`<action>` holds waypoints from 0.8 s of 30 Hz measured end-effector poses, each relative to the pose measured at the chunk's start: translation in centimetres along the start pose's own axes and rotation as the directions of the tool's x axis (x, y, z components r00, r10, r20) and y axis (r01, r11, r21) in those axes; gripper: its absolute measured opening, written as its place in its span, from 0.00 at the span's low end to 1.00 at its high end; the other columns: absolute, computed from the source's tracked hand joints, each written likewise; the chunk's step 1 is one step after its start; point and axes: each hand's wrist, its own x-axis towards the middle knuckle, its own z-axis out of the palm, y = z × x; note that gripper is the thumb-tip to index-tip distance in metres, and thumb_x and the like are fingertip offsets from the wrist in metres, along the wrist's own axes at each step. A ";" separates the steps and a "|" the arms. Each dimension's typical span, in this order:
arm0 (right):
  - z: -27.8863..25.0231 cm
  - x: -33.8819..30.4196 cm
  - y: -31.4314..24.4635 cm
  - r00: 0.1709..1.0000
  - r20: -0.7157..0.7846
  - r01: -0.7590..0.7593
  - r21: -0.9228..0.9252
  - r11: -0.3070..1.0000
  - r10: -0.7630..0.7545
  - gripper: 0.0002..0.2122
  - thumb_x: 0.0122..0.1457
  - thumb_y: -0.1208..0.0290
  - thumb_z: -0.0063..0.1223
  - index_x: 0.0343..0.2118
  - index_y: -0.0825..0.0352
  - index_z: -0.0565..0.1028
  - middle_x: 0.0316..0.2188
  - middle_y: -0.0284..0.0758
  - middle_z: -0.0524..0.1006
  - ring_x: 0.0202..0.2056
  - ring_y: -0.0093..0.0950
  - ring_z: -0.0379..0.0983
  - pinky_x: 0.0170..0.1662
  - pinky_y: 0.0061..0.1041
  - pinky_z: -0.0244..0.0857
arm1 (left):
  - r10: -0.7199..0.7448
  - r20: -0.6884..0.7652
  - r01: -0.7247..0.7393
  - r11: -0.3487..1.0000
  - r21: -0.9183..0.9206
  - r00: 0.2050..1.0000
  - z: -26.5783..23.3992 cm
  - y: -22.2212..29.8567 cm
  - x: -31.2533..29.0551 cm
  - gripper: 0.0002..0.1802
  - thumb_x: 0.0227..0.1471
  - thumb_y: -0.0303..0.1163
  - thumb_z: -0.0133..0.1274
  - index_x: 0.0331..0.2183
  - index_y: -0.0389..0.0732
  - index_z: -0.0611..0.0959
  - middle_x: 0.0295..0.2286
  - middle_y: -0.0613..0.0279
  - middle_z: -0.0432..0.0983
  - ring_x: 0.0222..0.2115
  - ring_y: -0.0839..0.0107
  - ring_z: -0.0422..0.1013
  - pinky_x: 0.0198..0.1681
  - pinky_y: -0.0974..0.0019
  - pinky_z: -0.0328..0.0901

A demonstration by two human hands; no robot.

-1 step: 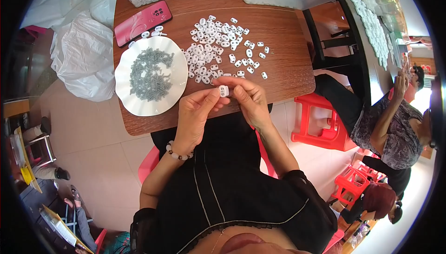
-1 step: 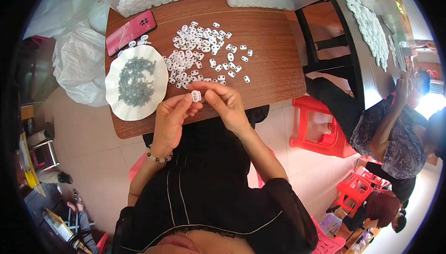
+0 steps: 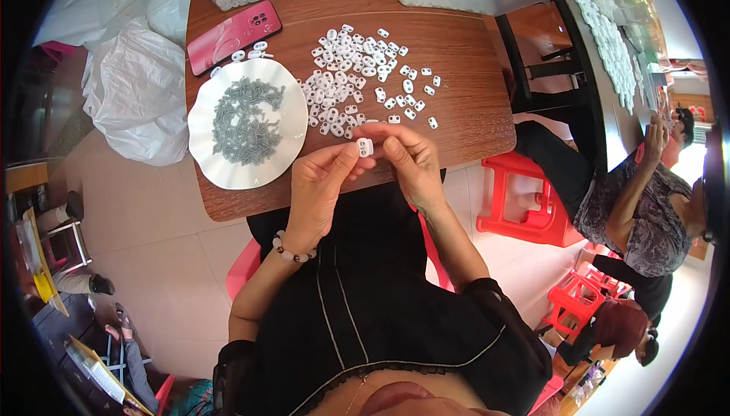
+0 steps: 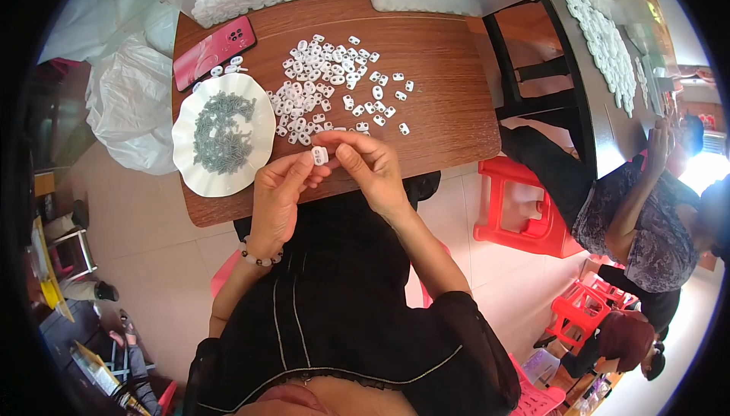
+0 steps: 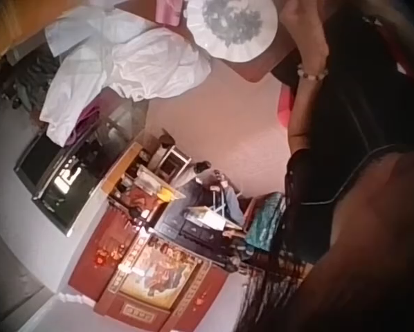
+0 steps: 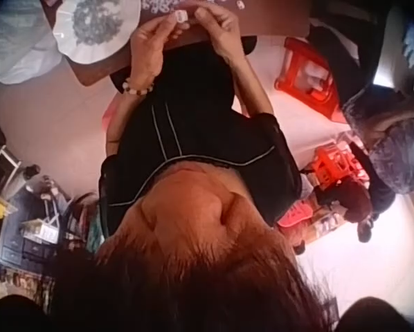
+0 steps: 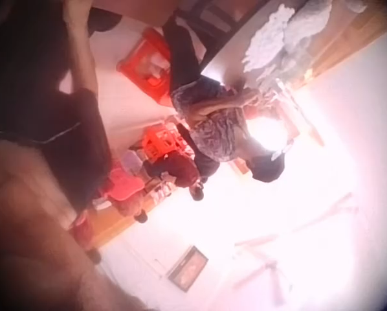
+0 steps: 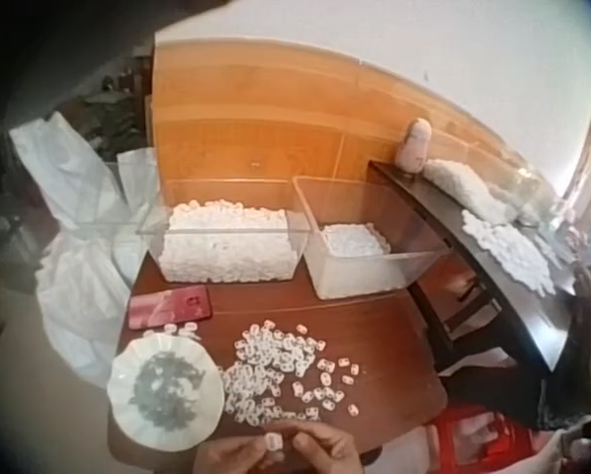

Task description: Manually inserting small metal pins into white plastic housings on a workbench.

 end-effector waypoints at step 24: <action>2.5 0.1 -0.8 0.973 -0.174 -0.163 -0.067 0.984 0.149 0.05 0.62 0.75 0.50 0.34 0.73 0.74 0.30 0.34 0.78 0.32 0.20 0.76 0.37 0.18 0.72 | 0.110 -0.067 -0.110 0.994 -0.005 0.992 -0.6 -0.5 -0.7 0.13 0.58 0.31 0.53 0.37 0.30 0.82 0.30 0.58 0.81 0.29 0.78 0.74 0.35 0.76 0.67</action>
